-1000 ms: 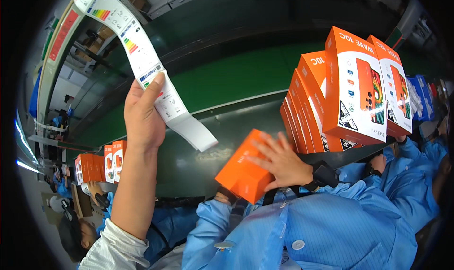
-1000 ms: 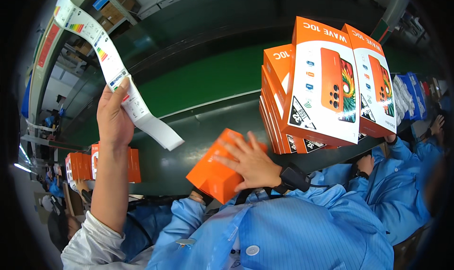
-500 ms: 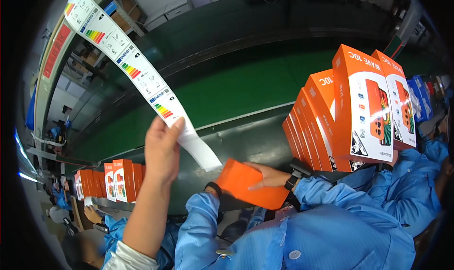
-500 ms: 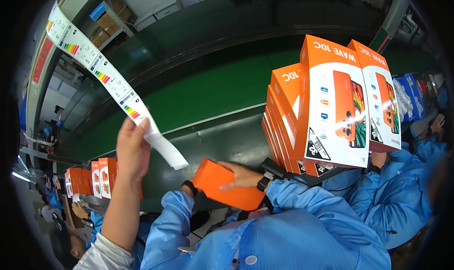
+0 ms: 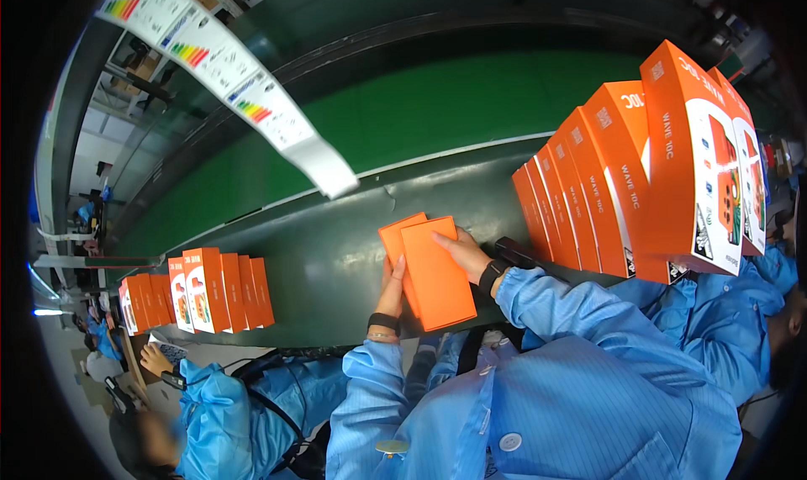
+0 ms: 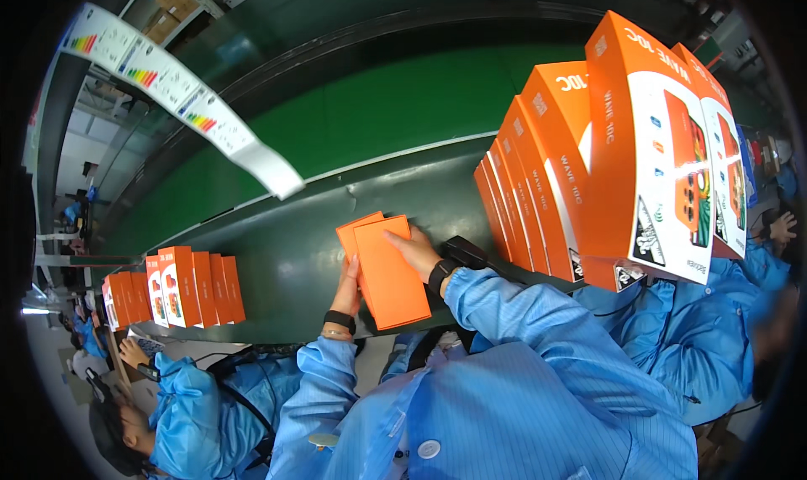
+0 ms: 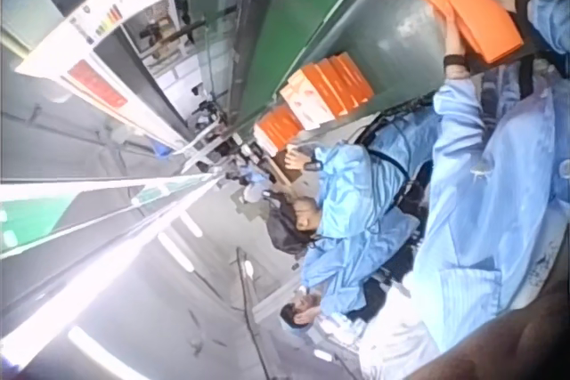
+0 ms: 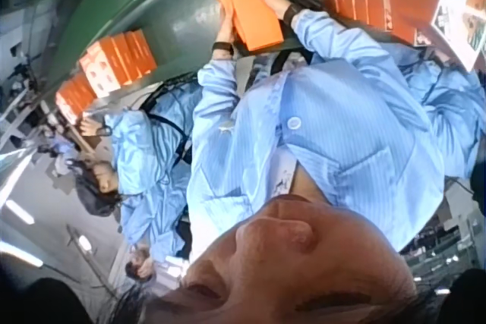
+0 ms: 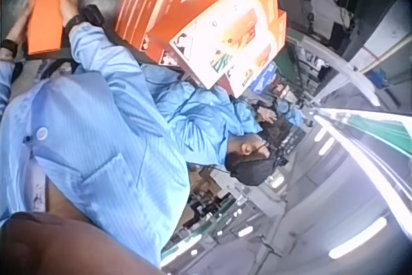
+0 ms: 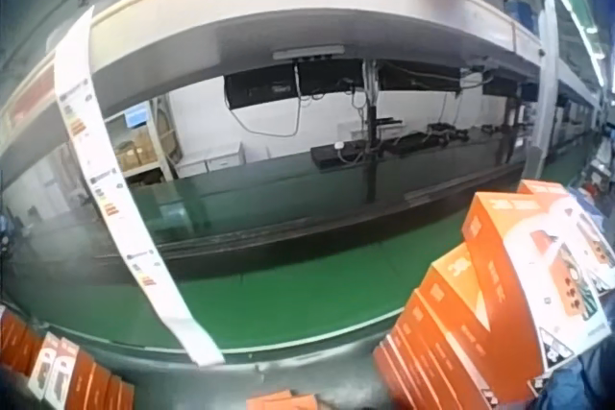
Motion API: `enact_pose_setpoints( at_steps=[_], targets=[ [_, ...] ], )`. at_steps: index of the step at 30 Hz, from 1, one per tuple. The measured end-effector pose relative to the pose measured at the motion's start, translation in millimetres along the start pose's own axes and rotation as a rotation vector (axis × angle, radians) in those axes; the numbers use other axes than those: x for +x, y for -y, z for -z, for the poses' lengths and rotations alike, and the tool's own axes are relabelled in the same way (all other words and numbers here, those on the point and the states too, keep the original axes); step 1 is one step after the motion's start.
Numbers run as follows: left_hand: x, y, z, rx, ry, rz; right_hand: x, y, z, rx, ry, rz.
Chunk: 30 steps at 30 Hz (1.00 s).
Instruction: Applying energy efficiency labels to product boxes on an assembly line.
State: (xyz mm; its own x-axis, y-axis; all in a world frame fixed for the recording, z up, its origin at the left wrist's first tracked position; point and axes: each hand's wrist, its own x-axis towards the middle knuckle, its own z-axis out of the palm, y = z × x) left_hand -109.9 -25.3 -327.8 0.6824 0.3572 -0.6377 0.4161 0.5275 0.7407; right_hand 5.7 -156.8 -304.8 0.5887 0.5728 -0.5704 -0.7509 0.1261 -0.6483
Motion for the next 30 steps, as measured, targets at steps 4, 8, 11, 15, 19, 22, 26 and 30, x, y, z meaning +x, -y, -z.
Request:
enact_pose_setpoints(
  at_steps=[4,8,11,15,19,22,26,30],
  targets=[
    [3.4,3.8,13.6,0.106,-0.178,-0.196,-2.3,-1.6,-20.2,0.036,-0.04,0.023],
    [10.0,20.8,46.0,0.031,-0.143,-0.212,-9.7,7.0,-42.9,0.092,-0.013,-0.058],
    [1.0,11.9,45.3,0.008,-0.167,-0.214,-11.2,4.2,-49.1,0.109,-0.02,-0.105],
    [2.5,-1.5,48.9,0.028,-0.123,-0.236,0.1,-15.5,-49.0,0.242,-0.071,0.003],
    [8.4,-32.0,57.9,-0.009,-0.048,-0.092,8.3,-33.5,-56.5,0.229,-0.08,0.095],
    [37.7,-51.4,71.3,0.132,0.086,-0.037,8.0,-34.2,-64.0,0.262,-0.127,0.151],
    [66.0,-76.7,105.2,0.2,0.256,0.002,1.7,-35.0,-85.3,0.276,-0.147,0.089],
    [58.6,-106.1,99.4,0.345,0.107,0.073,-31.9,-19.8,-76.3,-0.278,-0.267,0.287]
  ],
)
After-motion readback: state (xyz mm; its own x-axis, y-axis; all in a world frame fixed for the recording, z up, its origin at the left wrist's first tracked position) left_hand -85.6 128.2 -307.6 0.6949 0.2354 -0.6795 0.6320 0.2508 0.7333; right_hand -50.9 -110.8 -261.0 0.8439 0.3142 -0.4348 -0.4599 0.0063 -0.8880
